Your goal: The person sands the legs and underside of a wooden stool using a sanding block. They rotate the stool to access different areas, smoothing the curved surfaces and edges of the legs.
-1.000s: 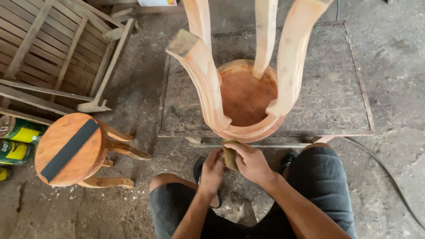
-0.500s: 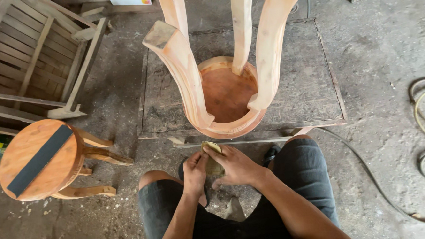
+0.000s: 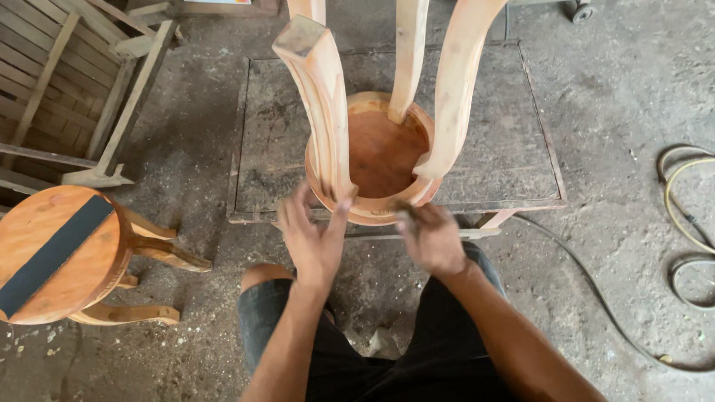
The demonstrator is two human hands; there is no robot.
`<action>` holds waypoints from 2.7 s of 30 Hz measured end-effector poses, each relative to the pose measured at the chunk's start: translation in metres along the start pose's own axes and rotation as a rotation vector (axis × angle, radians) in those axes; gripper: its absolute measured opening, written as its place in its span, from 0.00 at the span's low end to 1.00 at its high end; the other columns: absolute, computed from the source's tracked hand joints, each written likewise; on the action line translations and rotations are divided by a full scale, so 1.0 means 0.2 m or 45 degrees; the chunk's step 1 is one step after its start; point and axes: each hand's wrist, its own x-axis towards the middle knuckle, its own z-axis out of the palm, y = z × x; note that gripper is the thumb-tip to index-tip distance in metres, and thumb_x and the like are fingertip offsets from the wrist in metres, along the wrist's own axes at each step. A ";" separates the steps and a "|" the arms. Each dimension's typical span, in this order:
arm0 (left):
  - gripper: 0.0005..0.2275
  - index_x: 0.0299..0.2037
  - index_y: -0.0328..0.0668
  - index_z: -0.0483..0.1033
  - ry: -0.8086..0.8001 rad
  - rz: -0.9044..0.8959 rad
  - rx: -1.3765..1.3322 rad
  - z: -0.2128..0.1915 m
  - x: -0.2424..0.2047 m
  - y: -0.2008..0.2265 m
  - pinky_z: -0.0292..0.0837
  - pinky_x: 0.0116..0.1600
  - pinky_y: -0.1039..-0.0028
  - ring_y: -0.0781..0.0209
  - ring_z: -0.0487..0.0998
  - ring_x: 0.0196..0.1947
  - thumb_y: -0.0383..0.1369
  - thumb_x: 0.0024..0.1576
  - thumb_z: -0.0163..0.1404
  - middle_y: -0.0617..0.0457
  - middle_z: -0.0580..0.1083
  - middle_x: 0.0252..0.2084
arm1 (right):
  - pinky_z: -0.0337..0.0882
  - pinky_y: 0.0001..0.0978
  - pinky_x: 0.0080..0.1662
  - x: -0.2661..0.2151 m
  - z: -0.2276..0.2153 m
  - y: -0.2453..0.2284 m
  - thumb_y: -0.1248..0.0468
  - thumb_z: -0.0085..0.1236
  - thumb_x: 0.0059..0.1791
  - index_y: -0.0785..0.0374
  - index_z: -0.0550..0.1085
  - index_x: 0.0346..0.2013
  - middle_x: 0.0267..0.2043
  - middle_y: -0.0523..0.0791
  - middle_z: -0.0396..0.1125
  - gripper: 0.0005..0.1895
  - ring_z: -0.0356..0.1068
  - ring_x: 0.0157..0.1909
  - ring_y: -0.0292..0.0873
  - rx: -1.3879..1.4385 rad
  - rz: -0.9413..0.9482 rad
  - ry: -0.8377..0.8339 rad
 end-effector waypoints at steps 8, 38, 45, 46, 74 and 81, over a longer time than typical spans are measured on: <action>0.22 0.57 0.32 0.72 -0.162 0.014 -0.694 0.20 0.45 0.13 0.77 0.53 0.73 0.62 0.81 0.47 0.31 0.55 0.64 0.46 0.80 0.48 | 0.76 0.49 0.40 0.11 -0.13 0.29 0.51 0.44 0.58 0.46 0.67 0.72 0.36 0.54 0.75 0.26 0.76 0.31 0.58 -0.164 0.372 -0.478; 0.13 0.43 0.34 0.74 -0.485 -0.141 -0.876 0.32 0.29 0.09 0.79 0.44 0.73 0.66 0.80 0.36 0.29 0.52 0.62 0.50 0.79 0.36 | 0.64 0.33 0.23 -0.02 0.27 0.41 0.56 0.49 0.61 0.68 0.72 0.61 0.25 0.46 0.68 0.20 0.66 0.20 0.41 -1.036 -0.324 0.358; 0.11 0.41 0.33 0.74 -0.327 -0.075 -0.544 0.34 0.27 0.12 0.76 0.38 0.71 0.64 0.78 0.28 0.26 0.50 0.58 0.50 0.75 0.28 | 0.67 0.44 0.25 0.08 0.21 0.26 0.58 0.39 0.59 0.64 0.71 0.57 0.42 0.50 0.73 0.18 0.68 0.20 0.44 0.233 0.580 0.011; 0.11 0.40 0.33 0.74 -0.313 -0.061 -0.535 0.34 0.29 0.13 0.75 0.37 0.71 0.63 0.77 0.27 0.26 0.50 0.58 0.50 0.75 0.27 | 0.69 0.46 0.31 0.07 0.18 0.22 0.59 0.39 0.60 0.65 0.73 0.57 0.42 0.49 0.74 0.18 0.69 0.23 0.43 0.156 0.351 0.069; 0.27 0.56 0.33 0.73 -0.283 -0.224 -0.399 -0.07 -0.08 -0.04 0.77 0.54 0.64 0.51 0.76 0.52 0.43 0.52 0.65 0.40 0.72 0.51 | 0.72 0.33 0.37 -0.06 -0.08 -0.40 0.60 0.54 0.55 0.68 0.74 0.44 0.31 0.49 0.72 0.12 0.73 0.32 0.43 0.704 0.528 0.058; 0.14 0.54 0.30 0.72 -0.287 -1.180 -1.488 -0.09 -0.44 -0.04 0.76 0.53 0.71 0.58 0.80 0.49 0.28 0.59 0.50 0.46 0.78 0.48 | 0.70 0.38 0.38 0.02 0.16 -0.51 0.61 0.49 0.58 0.69 0.72 0.41 0.34 0.53 0.69 0.11 0.69 0.33 0.47 0.540 0.273 0.137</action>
